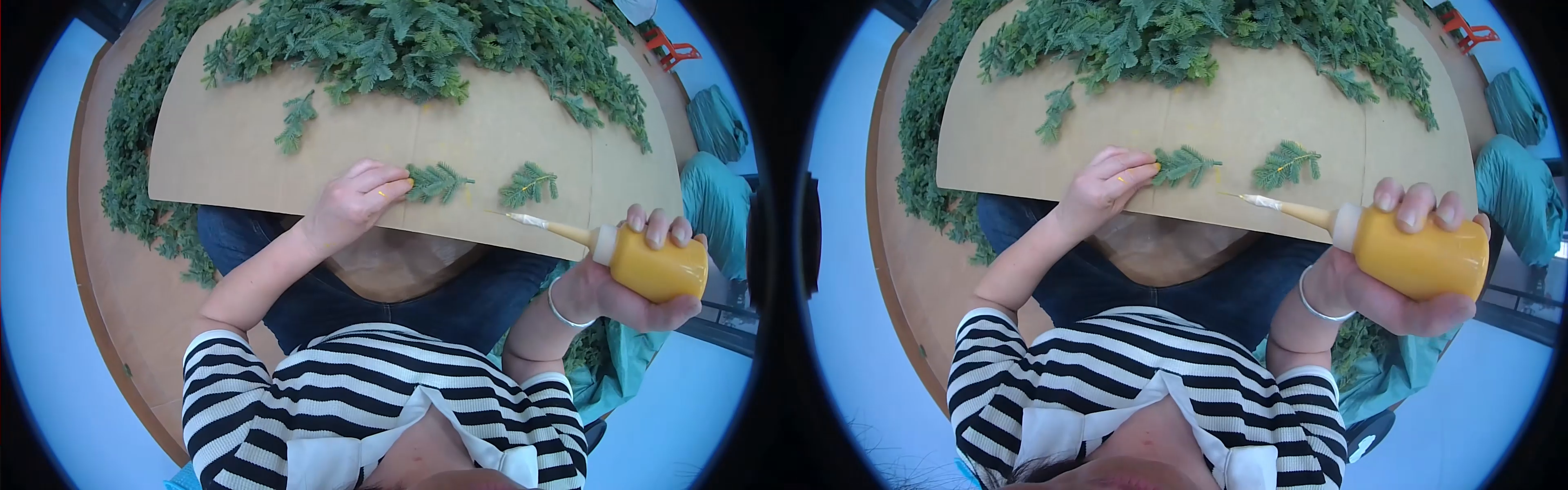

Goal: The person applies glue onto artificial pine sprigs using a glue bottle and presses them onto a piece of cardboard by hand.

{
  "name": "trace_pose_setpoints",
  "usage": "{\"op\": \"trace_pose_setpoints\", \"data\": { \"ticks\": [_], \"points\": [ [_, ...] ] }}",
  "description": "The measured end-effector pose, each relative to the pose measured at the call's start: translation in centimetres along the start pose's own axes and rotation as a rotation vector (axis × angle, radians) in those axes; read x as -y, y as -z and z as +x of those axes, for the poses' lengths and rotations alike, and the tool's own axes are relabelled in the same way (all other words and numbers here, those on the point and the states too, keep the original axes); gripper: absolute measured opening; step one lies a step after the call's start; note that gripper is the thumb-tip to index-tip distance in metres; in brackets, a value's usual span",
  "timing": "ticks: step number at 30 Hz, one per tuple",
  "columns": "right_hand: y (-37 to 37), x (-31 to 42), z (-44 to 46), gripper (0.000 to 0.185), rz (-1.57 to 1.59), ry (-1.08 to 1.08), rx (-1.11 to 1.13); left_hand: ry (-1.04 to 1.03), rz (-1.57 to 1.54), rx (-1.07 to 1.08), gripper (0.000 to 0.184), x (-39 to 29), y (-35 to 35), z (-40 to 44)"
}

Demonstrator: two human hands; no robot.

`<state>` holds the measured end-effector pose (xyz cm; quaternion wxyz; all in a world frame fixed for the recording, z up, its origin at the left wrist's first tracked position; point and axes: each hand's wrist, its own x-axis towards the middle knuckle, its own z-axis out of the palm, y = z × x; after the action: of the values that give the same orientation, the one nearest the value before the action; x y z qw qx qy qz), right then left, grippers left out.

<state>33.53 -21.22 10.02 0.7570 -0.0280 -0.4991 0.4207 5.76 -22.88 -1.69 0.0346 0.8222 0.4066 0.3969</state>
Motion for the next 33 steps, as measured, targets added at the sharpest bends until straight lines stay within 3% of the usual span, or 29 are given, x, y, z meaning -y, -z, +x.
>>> {"op": "trace_pose_setpoints", "data": {
  "ticks": [11,17,33],
  "points": [
    [-3.5,-7.3,-1.8,0.053,-0.014,-0.093,0.057,0.165,-0.177,-0.061,0.014,0.1,-0.1,0.2],
    [-4.6,-8.2,-2.1,0.054,-0.215,-0.126,-0.004,0.169,-0.193,-0.064,0.015,0.2,-0.3,0.1],
    [-0.4,-7.2,-1.1,0.043,-0.222,-0.04,-0.132,0.132,-0.171,-0.003,0.015,0.1,0.1,0.6]
  ]
}}
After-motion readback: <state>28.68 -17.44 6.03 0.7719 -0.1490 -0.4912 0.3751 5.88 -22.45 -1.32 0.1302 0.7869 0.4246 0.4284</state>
